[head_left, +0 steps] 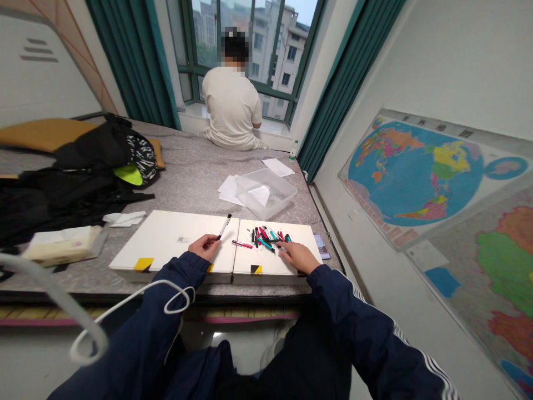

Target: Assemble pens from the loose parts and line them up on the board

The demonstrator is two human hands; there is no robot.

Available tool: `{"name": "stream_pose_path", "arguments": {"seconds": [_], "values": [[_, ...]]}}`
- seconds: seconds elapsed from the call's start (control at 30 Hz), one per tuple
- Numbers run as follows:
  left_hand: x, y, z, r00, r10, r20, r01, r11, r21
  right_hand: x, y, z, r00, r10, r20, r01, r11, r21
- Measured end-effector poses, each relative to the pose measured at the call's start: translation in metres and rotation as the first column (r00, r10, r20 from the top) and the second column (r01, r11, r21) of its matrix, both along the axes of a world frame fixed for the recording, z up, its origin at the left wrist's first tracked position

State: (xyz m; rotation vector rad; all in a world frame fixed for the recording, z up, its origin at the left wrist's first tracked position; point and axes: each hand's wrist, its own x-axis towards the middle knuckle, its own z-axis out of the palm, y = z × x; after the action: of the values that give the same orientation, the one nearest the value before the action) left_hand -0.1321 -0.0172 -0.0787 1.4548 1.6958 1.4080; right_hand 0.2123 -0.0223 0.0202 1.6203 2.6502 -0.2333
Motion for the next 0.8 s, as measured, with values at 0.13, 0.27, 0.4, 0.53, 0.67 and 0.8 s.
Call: {"name": "stream_pose_path", "arguments": {"seconds": [0.13, 0.27, 0.4, 0.53, 0.67, 0.8], "values": [[0.0018, -0.0009, 0.0038, 1.000, 0.012, -0.002, -0.012, 1.000, -0.016, 0.0045, 0.0024, -0.0023, 0.995, -0.065, -0.078, 0.070, 0.995, 0.066], [0.0024, -0.0017, 0.0054, 1.000, 0.021, -0.008, -0.021, 1.000, -0.011, 0.0078, 0.0009, -0.0028, 0.991, -0.097, -0.095, 0.103, 0.993, 0.058], [0.0028, -0.0018, 0.0058, 1.000, 0.015, -0.003, -0.015, 1.000, -0.007, 0.0089, -0.0037, -0.0017, 0.992, -0.104, -0.069, 0.106, 0.994, 0.032], [0.0028, -0.0021, 0.0057, 1.000, 0.010, 0.007, -0.010, 1.000, -0.015, 0.0073, -0.0050, -0.0003, 0.993, -0.105, -0.053, 0.107, 0.994, 0.020], [0.0022, -0.0023, 0.0041, 1.000, 0.011, -0.002, -0.012, 1.000, -0.003, 0.0075, -0.0032, -0.0003, 0.991, -0.112, -0.070, 0.115, 0.993, 0.028], [0.0017, -0.0017, 0.0019, 1.000, 0.011, 0.004, -0.011, 1.000, 0.001, 0.0106, -0.0021, -0.0013, 0.990, -0.112, -0.087, 0.116, 0.992, 0.043]]}}
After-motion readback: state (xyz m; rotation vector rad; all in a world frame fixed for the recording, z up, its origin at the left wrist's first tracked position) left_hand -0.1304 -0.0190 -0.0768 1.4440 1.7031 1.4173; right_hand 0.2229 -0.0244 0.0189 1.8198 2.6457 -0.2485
